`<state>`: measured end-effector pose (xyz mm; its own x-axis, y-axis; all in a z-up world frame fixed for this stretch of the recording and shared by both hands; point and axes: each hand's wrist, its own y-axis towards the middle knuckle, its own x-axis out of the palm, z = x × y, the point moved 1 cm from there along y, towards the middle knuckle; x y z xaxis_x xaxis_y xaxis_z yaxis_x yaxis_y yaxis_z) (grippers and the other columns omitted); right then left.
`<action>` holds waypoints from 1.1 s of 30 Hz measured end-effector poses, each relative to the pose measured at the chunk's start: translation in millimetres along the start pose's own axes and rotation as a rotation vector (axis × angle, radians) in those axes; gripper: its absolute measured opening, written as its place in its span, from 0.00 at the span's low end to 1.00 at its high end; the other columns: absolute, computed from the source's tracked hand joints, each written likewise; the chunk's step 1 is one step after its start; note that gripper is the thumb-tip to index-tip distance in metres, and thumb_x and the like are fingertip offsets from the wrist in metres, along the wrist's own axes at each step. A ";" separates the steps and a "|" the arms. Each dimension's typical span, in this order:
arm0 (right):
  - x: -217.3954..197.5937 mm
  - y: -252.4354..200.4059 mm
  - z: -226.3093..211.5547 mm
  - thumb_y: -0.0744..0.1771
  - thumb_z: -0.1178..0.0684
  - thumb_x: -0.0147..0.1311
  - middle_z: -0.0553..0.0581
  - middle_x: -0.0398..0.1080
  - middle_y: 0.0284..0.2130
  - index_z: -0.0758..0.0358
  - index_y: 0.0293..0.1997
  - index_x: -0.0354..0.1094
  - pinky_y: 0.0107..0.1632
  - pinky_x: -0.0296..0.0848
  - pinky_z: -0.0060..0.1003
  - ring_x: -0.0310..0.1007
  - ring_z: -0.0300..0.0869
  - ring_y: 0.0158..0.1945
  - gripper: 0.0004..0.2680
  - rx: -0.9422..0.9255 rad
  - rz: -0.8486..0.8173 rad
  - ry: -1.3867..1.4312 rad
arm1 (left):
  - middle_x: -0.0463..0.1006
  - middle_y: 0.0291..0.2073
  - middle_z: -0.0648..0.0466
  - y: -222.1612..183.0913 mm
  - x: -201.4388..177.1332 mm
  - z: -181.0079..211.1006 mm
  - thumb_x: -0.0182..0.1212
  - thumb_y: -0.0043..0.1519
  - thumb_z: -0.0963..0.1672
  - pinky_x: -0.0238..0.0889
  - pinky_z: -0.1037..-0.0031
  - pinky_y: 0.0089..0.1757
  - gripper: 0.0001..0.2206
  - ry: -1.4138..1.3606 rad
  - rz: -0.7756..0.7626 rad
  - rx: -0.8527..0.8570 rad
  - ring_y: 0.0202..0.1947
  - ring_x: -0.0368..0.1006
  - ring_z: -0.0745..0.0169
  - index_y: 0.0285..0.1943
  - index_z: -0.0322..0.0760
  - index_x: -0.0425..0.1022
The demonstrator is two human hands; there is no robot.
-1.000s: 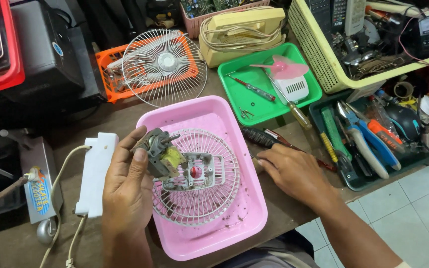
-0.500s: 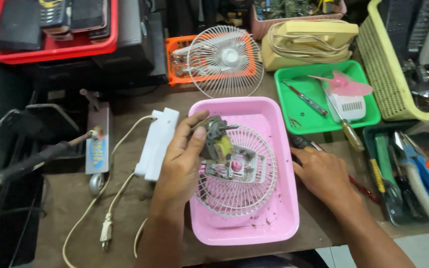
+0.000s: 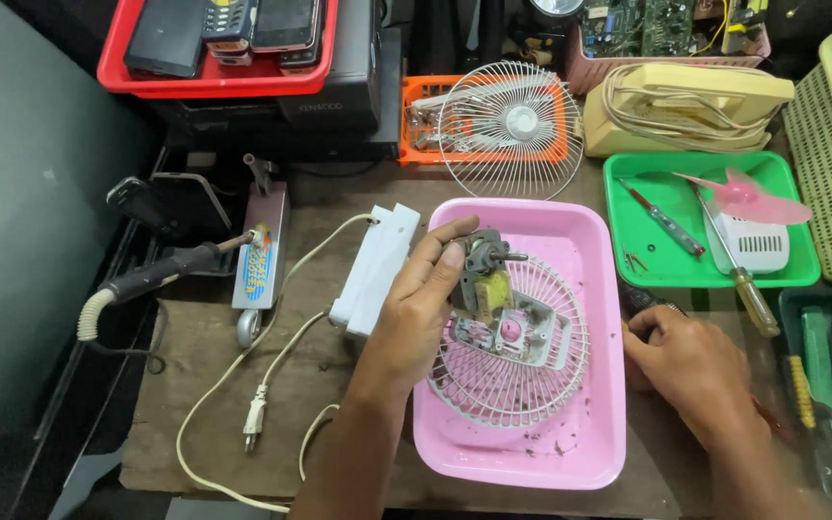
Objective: Disassembling a small electric fan motor and cleaning its internal components using an electric screwdriver and a brush.
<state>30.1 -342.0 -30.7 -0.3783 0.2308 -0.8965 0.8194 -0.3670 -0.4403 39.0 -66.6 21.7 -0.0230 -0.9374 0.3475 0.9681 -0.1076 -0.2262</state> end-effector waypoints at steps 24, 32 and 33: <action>-21.0 -26.5 73.0 0.67 0.65 0.43 0.72 0.68 0.40 0.76 0.73 0.57 0.60 0.62 0.38 0.68 0.50 0.49 0.22 -0.313 0.177 1.297 | 0.75 0.62 0.48 1.0 -7.1 -9.6 0.50 0.68 0.46 0.64 0.73 0.62 0.23 0.192 -0.160 0.194 0.62 0.71 0.62 0.71 0.34 0.63; -100.5 -86.9 -22.7 0.63 0.71 0.53 0.65 0.72 0.40 0.68 0.49 0.63 0.56 0.84 0.44 0.81 0.52 0.47 0.12 -0.584 0.291 1.344 | 0.70 0.65 0.43 0.8 -9.7 -13.8 0.52 0.67 0.44 0.67 0.68 0.60 0.24 0.183 -0.277 0.215 0.67 0.64 0.58 0.74 0.35 0.59; -100.1 -74.6 -22.5 0.63 0.71 0.53 0.65 0.72 0.40 0.68 0.49 0.63 0.56 0.84 0.44 0.81 0.52 0.47 0.12 -0.586 0.293 1.348 | 0.70 0.65 0.43 0.9 -9.4 -13.8 0.52 0.67 0.44 0.67 0.68 0.60 0.24 0.187 -0.278 0.218 0.67 0.64 0.58 0.74 0.35 0.59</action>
<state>16.6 -317.5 93.0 0.2279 0.9699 -0.0856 0.9691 -0.2174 0.1167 36.7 -62.5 5.7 -0.3170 -0.9287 0.1922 0.9484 -0.3117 0.0580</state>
